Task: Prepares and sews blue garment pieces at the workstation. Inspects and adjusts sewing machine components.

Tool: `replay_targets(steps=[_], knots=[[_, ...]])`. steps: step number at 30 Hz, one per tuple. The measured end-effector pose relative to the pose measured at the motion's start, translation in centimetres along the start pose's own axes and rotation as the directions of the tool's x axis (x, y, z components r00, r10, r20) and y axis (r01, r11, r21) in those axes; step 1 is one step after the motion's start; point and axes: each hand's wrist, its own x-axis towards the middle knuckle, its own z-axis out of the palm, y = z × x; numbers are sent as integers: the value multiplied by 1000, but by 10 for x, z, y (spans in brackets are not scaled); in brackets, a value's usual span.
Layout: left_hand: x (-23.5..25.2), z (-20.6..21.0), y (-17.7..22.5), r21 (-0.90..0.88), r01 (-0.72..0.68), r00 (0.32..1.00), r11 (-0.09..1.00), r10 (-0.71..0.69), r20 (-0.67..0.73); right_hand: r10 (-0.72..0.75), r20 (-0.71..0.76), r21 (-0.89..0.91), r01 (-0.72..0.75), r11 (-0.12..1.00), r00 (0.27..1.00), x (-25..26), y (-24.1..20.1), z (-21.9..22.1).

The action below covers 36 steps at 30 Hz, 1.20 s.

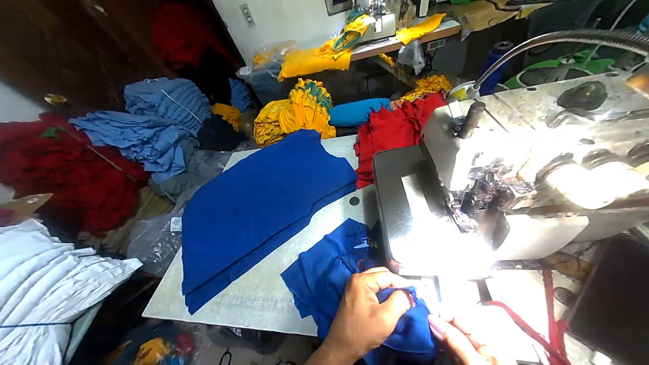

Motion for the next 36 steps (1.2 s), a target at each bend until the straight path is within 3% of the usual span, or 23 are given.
replay_targets(steps=[3,7,10,13,15,17,19,20,21,23,25,27,31,34,36], knots=[[-2,1,-1,13,-3,1000,1000,3,14,33,-64,-8,-33,999,997,0,-4,6],[-4,4,-2,13,-11,1000,1000,11,14,-50,-126,-77,40,996,991,4,1,8],[-4,5,-4,-25,26,1000,999,-27,-16,-66,-145,42,73,996,987,3,5,10],[-5,7,-7,-23,7,999,1000,-8,-45,41,-141,210,-11,978,989,1,9,11],[2,-1,7,84,-65,997,994,68,-31,88,5,209,-87,974,996,-3,6,13],[23,-26,31,271,-194,980,943,198,12,75,180,82,-91,992,981,-6,-1,19],[69,-71,33,435,-481,868,761,483,115,107,236,-89,-88,992,966,-6,-8,29],[96,-88,34,505,-573,790,645,599,131,147,212,-166,-113,980,966,-4,-10,33],[118,-95,40,570,-579,761,583,637,121,188,166,-227,-148,962,968,1,-8,36],[140,-93,48,679,-446,825,583,562,58,158,74,-301,-129,945,985,14,10,37],[138,-96,31,736,-243,942,632,335,23,52,36,-336,-37,941,998,23,31,29],[113,-98,9,709,-109,976,697,209,-56,66,-4,-338,-63,939,998,23,32,23],[11,-96,-24,614,69,924,786,182,-336,62,3,-324,-58,944,998,21,36,18],[-55,-81,-51,534,70,816,843,260,-517,21,-24,-325,-28,945,999,25,32,21],[-87,-71,-60,509,58,784,859,277,-556,-28,-20,-317,21,948,999,24,42,20]])
